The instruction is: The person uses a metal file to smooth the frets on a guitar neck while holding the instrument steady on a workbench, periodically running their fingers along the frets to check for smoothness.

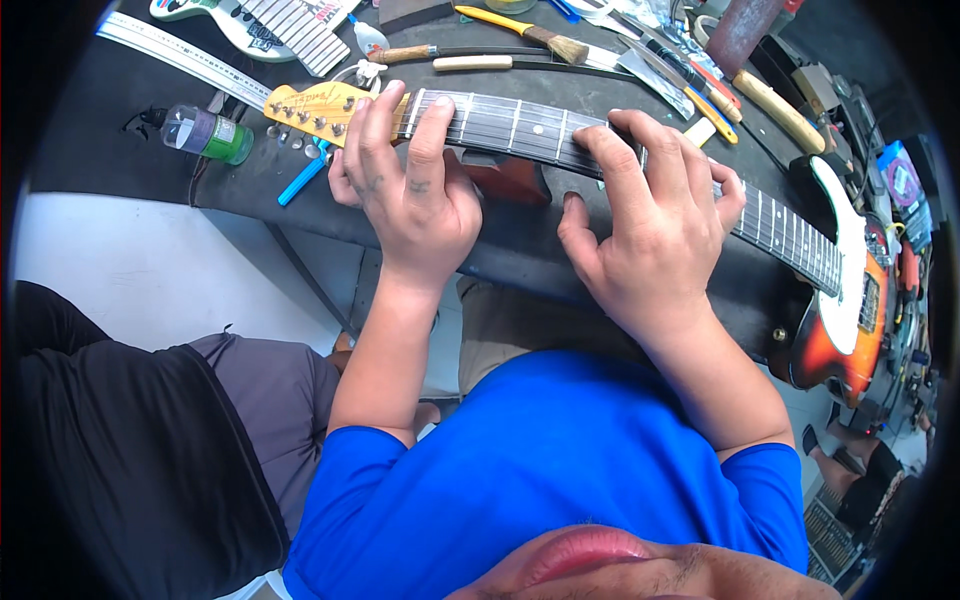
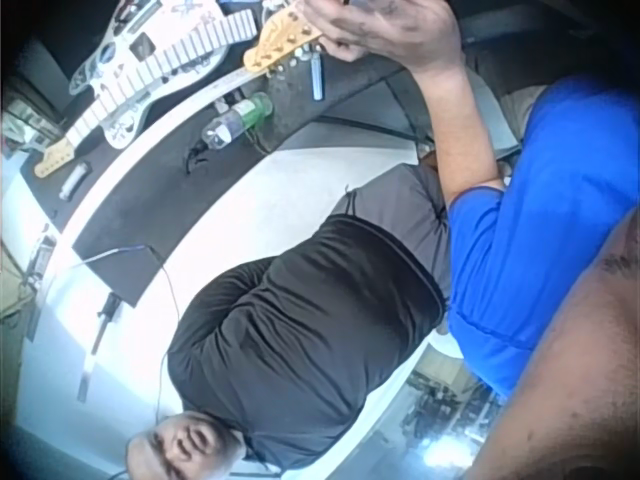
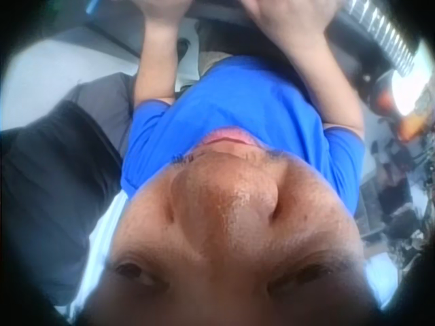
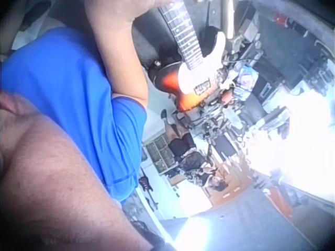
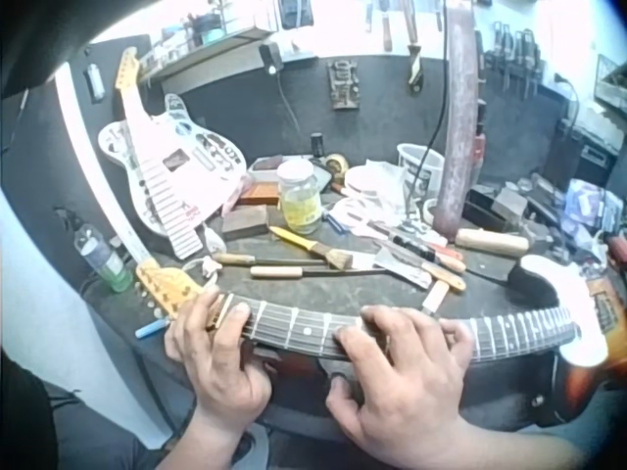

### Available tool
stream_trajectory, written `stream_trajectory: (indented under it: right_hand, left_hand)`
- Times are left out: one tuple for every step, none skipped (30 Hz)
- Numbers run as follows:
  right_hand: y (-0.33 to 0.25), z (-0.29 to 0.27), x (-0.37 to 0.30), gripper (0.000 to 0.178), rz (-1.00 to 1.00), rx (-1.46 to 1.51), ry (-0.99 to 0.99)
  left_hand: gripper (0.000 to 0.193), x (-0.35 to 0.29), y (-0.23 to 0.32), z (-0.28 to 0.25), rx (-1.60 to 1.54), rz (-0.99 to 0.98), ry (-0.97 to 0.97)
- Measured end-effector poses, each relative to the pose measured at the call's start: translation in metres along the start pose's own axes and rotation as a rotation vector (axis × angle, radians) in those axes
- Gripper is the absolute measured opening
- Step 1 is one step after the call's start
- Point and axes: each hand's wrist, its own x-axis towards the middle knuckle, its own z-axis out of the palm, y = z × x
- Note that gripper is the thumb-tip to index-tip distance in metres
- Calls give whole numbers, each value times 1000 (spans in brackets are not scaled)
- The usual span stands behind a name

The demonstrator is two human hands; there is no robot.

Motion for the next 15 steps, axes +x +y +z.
stream_trajectory:
  right_hand:
    - [0,0,0,54,7,7,-3]
    - [0,0,-1,52,14,15,-7]
    - [1,-1,-1,52,14,15,-6]
    - [3,-1,-3,53,-7,6,-9]
    - [4,-2,-4,54,-28,-2,-11]
    - [4,-2,-3,54,-26,-2,-13]
    - [3,-3,-2,53,-20,5,-19]
    - [2,-4,-2,52,-15,13,-25]
    - [2,-3,-2,52,-11,12,-28]
    - [2,-2,-2,52,-12,3,-20]
    - [3,-1,-1,52,-12,-5,-12]
    - [3,1,-1,52,-11,-2,-15]
    - [3,3,-2,50,-3,13,10]
    - [3,4,-3,49,5,27,34]
    - [3,5,-3,49,5,29,32]
  left_hand:
    - [68,0,1,0,-1,-3,3]
    - [66,0,1,0,-2,-6,6]
    - [66,-1,0,1,-2,-5,6]
    - [65,-2,-1,2,-31,-1,32]
    - [63,-2,-2,3,-59,3,58]
    - [63,-2,-2,2,-60,3,55]
    - [63,-2,-2,2,-43,7,46]
    - [62,-2,-2,1,-26,10,37]
    - [62,-1,-2,0,-29,10,33]
    - [65,1,-1,-2,6,31,28]
    - [69,2,-1,-2,40,51,22]
    - [69,2,-1,-2,43,50,19]
    - [69,2,-1,-2,9,33,30]
    - [69,1,0,-2,-24,16,41]
    - [69,1,0,-3,-23,15,39]
